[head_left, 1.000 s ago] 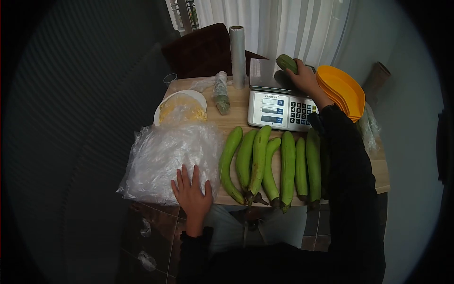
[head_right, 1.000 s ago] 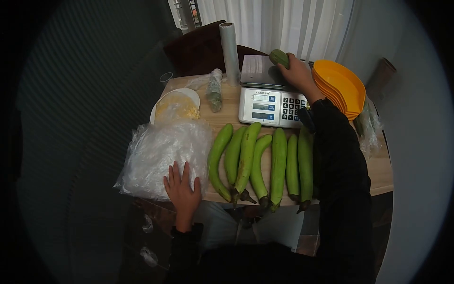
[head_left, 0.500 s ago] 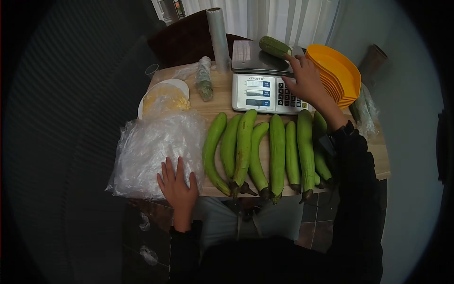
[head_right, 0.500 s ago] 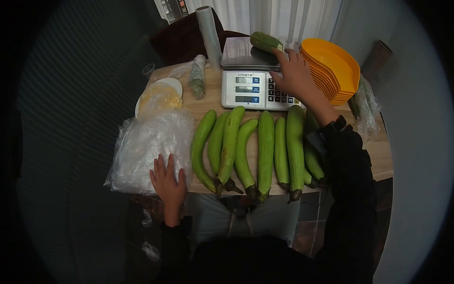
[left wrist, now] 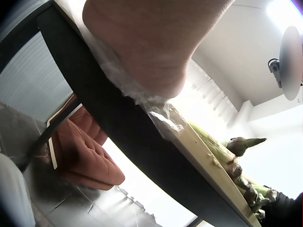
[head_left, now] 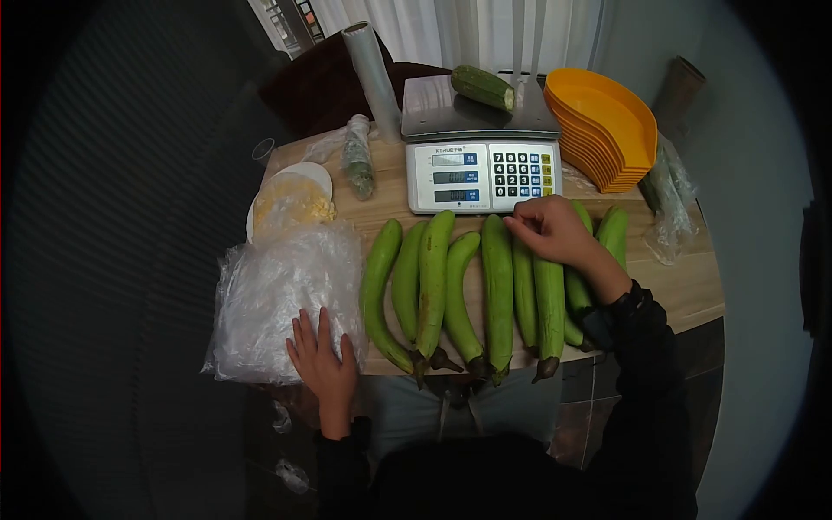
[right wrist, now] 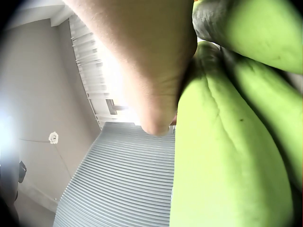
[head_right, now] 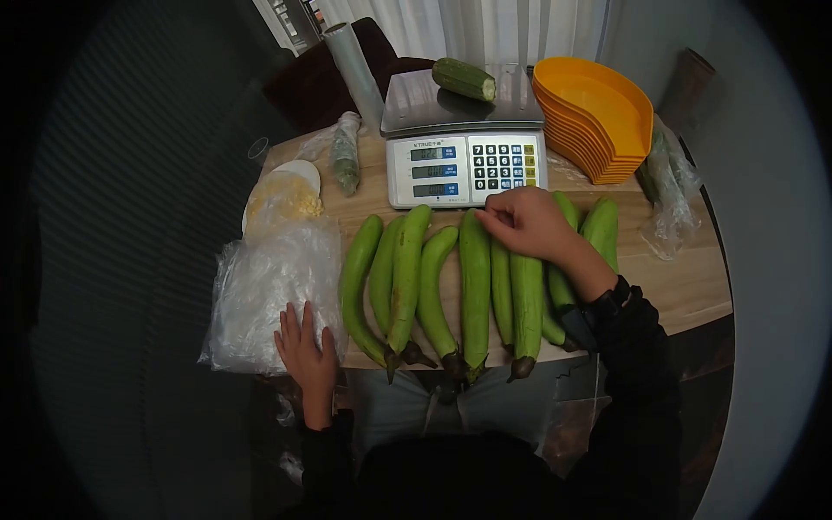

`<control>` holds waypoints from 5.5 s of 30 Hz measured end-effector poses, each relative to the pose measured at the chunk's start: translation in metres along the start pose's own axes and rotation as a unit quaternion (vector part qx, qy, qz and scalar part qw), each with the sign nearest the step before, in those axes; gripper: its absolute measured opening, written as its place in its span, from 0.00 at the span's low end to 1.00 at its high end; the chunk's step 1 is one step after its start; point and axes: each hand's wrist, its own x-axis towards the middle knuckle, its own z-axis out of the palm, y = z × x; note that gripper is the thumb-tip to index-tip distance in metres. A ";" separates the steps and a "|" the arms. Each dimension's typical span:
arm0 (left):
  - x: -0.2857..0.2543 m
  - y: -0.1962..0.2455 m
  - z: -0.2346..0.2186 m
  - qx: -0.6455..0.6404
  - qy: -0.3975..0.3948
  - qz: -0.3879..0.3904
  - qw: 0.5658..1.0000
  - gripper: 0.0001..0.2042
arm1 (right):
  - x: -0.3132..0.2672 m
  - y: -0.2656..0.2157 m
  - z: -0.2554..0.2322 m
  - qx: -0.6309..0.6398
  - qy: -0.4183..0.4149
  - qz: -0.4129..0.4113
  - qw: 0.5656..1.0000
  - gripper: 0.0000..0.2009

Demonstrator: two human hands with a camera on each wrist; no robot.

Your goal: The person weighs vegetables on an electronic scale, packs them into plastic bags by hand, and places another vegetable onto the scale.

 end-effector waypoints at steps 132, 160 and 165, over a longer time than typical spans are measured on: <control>0.014 0.043 -0.167 -0.340 -0.085 0.013 0.937 0.26 | -0.057 -0.209 0.065 0.280 -0.095 0.085 0.952 0.30; -0.037 0.103 -0.171 -0.235 -0.139 0.262 0.926 0.29 | -0.073 -0.173 0.097 0.583 -0.209 0.240 0.747 0.29; -0.061 0.126 -0.143 -0.407 -0.257 0.445 0.755 0.30 | -0.074 -0.155 0.128 0.888 -0.265 0.297 0.230 0.30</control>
